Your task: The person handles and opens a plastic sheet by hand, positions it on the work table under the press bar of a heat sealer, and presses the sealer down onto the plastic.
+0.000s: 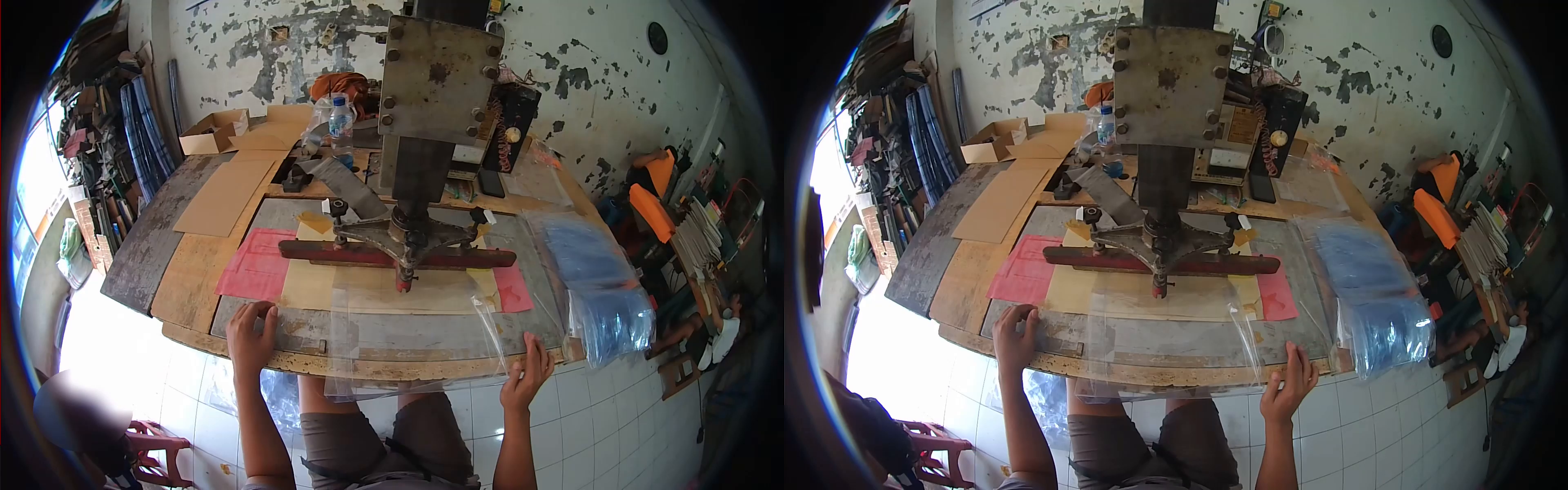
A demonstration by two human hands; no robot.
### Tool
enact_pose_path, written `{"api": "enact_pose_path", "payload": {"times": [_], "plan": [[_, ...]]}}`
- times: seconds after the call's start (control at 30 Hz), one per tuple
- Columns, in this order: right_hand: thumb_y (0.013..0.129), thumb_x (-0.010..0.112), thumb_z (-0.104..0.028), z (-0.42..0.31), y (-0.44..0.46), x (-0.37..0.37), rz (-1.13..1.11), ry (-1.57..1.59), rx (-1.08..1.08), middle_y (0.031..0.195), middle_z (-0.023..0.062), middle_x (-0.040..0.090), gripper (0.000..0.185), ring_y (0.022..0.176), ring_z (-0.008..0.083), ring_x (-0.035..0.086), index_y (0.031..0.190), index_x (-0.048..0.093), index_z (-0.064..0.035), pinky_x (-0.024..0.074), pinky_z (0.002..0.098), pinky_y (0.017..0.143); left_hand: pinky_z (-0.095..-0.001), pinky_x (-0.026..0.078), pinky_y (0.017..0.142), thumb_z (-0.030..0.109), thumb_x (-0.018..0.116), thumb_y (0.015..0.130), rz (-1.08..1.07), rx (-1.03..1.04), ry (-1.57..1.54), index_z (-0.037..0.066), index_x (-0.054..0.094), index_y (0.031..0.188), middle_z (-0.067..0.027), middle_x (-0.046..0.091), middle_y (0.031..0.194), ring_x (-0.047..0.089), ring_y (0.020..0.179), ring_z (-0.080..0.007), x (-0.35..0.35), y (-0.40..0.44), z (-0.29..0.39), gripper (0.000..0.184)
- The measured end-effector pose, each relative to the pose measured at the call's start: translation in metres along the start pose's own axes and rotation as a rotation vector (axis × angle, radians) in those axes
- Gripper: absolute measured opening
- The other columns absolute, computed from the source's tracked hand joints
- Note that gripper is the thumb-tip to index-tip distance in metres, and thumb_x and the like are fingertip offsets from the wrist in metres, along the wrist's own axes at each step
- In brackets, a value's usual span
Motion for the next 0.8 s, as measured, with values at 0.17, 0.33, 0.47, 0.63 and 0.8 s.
{"api": "enact_pose_path", "payload": {"times": [0.17, 0.33, 0.47, 0.63, 0.8], "plan": [[0.109, 0.037, -0.034, -0.014, 0.002, -0.007, 0.046, -0.106, -0.067, 0.16, 0.0193, 0.047, 0.056, 0.148, 0.0401, 0.04, 0.151, 0.049, -0.0004, 0.0189, 0.0586, 0.12, -0.0429, 0.052, 0.076, 0.016, 0.071, 0.094, 0.005, 0.004, -0.008, 0.002, 0.071, 0.093, -0.0125, 0.071, 0.084, 0.068, 0.08, -0.0312, -0.002, 0.0, 0.002, 0.014], [0.108, 0.039, -0.033, -0.014, 0.008, -0.013, 0.112, -0.231, -0.098, 0.159, 0.019, 0.047, 0.057, 0.148, 0.039, 0.041, 0.151, 0.048, 0.0022, 0.0193, 0.0571, 0.121, -0.0429, 0.052, 0.076, 0.016, 0.071, 0.094, 0.003, 0.011, -0.021, 0.002, 0.071, 0.094, -0.0126, 0.07, 0.083, 0.068, 0.08, -0.0316, 0.0, 0.0, 0.001, 0.014], [0.108, 0.039, -0.035, -0.002, 0.004, 0.0, 0.062, -0.024, -0.021, 0.155, 0.0185, 0.052, 0.061, 0.146, 0.038, 0.042, 0.156, 0.038, 0.0019, 0.0175, 0.057, 0.121, -0.0429, 0.052, 0.075, 0.016, 0.071, 0.094, 0.003, 0.014, -0.007, 0.002, 0.071, 0.094, -0.0126, 0.07, 0.083, 0.068, 0.08, -0.0317, -0.001, 0.0, 0.001, 0.014], [0.109, 0.037, -0.036, 0.0, -0.007, 0.002, 0.074, 0.022, -0.007, 0.15, 0.0184, 0.057, 0.066, 0.144, 0.0375, 0.044, 0.161, 0.025, 0.0016, 0.0169, 0.0565, 0.121, -0.0427, 0.052, 0.075, 0.015, 0.071, 0.094, 0.007, 0.017, -0.014, 0.002, 0.071, 0.093, -0.0128, 0.07, 0.083, 0.068, 0.08, -0.0314, 0.0, 0.001, 0.001, 0.013], [0.109, 0.036, -0.038, -0.004, -0.005, 0.002, 0.03, -0.123, -0.064, 0.151, 0.0192, 0.056, 0.063, 0.145, 0.0372, 0.044, 0.157, 0.035, 0.0035, 0.0186, 0.058, 0.12, -0.0425, 0.052, 0.075, 0.015, 0.071, 0.094, -0.001, 0.012, -0.012, 0.001, 0.071, 0.094, -0.0131, 0.07, 0.083, 0.068, 0.08, -0.0313, 0.0, 0.0, 0.002, 0.013]]}}
Point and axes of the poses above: each hand's wrist, its own y-axis towards the middle knuckle, its own x-axis out of the palm, z = x × y, the point moved 7 cm from there along y, towards the middle knuckle
